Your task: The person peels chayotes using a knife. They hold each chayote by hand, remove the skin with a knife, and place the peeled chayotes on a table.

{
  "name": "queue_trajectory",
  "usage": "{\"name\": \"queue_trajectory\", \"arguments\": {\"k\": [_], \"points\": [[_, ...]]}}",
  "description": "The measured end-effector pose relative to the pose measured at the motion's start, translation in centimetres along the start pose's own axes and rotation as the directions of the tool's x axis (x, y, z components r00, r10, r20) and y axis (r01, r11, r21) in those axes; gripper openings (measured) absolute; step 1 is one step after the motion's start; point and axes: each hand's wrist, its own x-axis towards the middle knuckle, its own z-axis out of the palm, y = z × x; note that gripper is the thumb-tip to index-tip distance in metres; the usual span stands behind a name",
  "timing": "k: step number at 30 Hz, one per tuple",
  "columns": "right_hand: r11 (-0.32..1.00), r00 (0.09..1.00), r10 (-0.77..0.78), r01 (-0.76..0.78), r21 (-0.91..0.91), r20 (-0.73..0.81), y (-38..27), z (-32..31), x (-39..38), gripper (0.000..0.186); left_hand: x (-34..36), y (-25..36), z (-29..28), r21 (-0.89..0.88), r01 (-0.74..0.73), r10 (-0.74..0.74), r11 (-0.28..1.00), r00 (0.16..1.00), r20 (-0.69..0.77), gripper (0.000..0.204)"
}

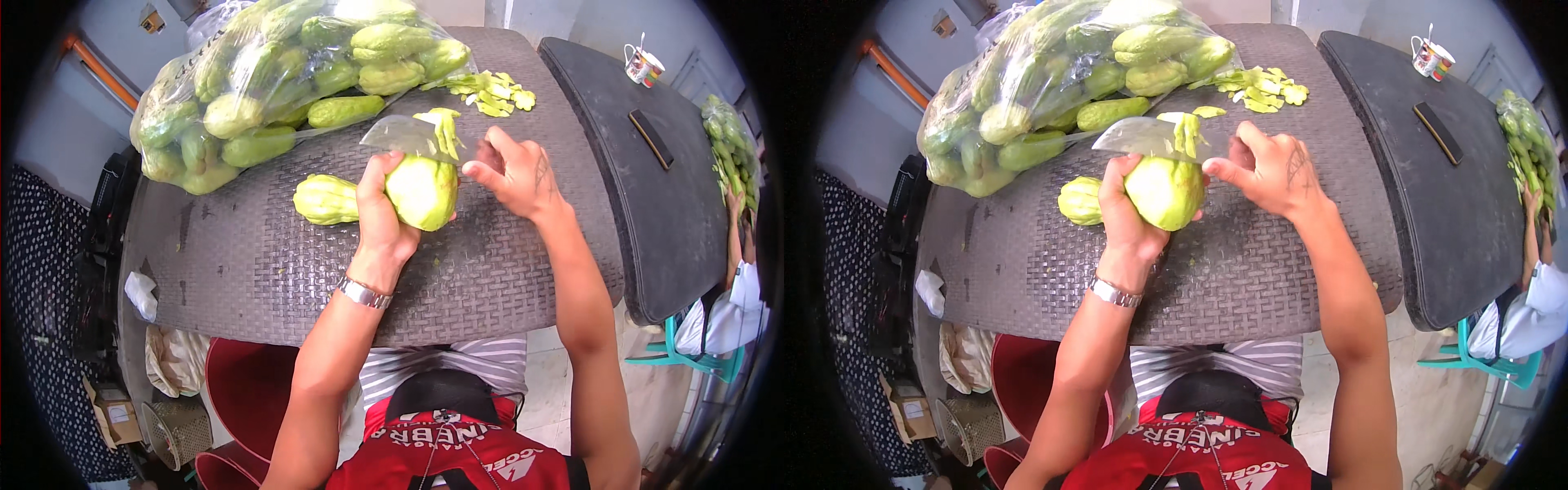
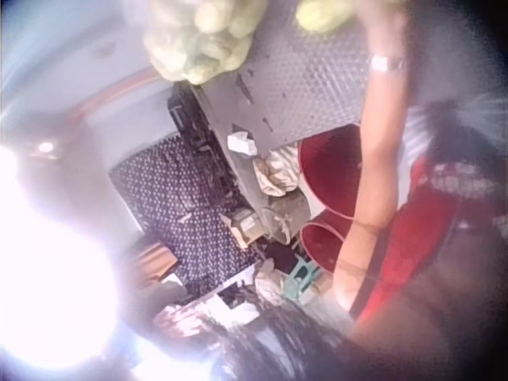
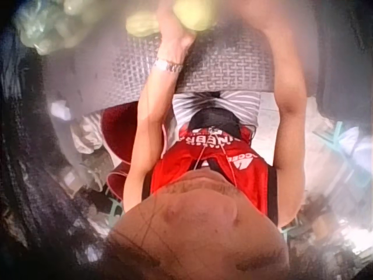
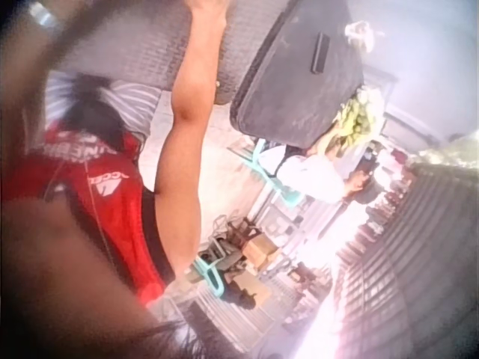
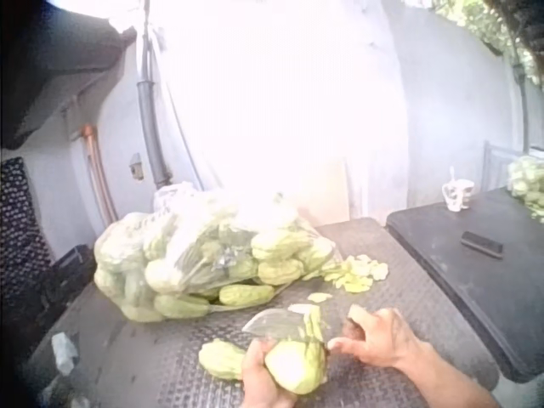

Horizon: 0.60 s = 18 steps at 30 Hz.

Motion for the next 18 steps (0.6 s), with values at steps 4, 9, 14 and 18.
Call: {"name": "queue_trajectory", "arguments": {"k": [4,9,14,18], "points": [[0.999,0.998,-0.021,0.02,-0.026,-0.054,-0.4,-0.6,0.0,0.06,-0.1,-0.6,0.4,0.025,0.028,-0.028,0.999,1.0,-0.007,0.065],[0.987,0.986,0.154,-0.157,-0.044,-0.061,0.7,-0.9,0.6,0.059,-0.2,0.1,0.8,0.008,0.056,-0.056,0.998,0.997,0.048,0.065],[0.782,0.89,0.4,-0.456,0.425,0.218,-0.2,-0.3,0.7,0.071,0.2,-0.1,0.5,0.006,0.039,-0.04,0.999,0.997,0.061,0.066],[0.512,0.733,0.496,-0.679,0.525,0.465,-0.6,0.1,0.4,0.072,0.6,0.1,0.2,0.019,0.026,-0.026,0.999,0.999,0.045,0.068]]}}
